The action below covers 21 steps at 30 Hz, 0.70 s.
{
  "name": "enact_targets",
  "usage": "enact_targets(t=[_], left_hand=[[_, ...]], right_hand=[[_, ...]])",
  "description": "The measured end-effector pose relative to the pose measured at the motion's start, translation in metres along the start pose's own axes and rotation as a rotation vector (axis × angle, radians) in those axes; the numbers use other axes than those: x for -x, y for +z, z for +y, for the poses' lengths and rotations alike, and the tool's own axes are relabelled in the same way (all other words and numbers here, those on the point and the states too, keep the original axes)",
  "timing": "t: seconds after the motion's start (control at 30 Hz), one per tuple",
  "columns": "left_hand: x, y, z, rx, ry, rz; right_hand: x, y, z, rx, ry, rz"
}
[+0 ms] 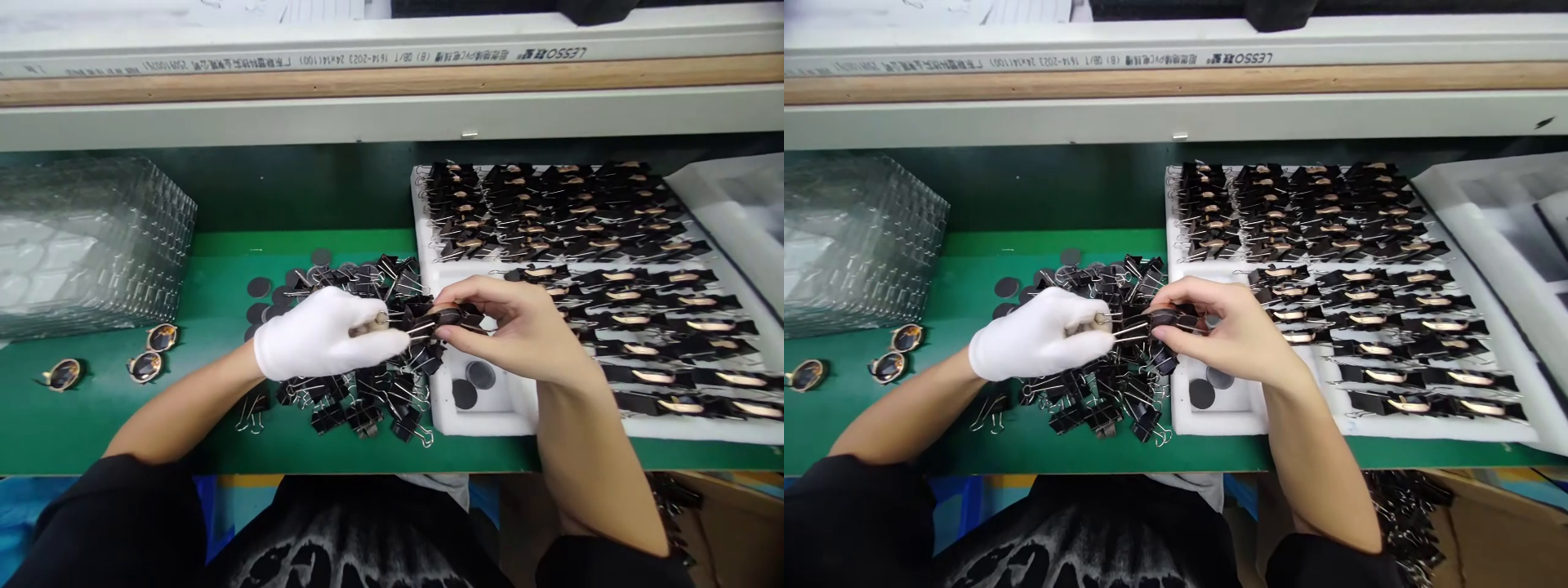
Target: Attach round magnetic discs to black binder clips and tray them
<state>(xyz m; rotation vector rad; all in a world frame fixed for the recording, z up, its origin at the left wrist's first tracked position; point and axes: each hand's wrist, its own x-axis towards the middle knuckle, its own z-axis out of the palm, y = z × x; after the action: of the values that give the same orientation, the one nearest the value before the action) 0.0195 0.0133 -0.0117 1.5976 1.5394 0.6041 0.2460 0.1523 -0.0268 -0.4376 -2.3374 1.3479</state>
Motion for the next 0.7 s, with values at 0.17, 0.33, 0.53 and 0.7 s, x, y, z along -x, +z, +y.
enact_targets(t=[0.17, 0.33, 0.53, 0.7], left_hand=[[-0.005, 0.005, -0.003, 0.572, -0.327, -0.213], [-0.004, 0.014, -0.005, 0.769, -0.475, -0.257], [-0.022, 0.022, 0.04, 0.568, -0.269, -0.386], [-0.062, 0.063, 0.084, -0.334, -0.034, -0.183]], right_hand=[[0.001, 0.005, 0.003, 0.326, -0.382, 0.101], [0.012, 0.009, -0.009, 0.807, -0.617, 0.322], [0.06, 0.017, -0.017, 1.036, -0.403, 0.788], [0.139, 0.015, -0.003, 1.008, 0.059, 0.993]])
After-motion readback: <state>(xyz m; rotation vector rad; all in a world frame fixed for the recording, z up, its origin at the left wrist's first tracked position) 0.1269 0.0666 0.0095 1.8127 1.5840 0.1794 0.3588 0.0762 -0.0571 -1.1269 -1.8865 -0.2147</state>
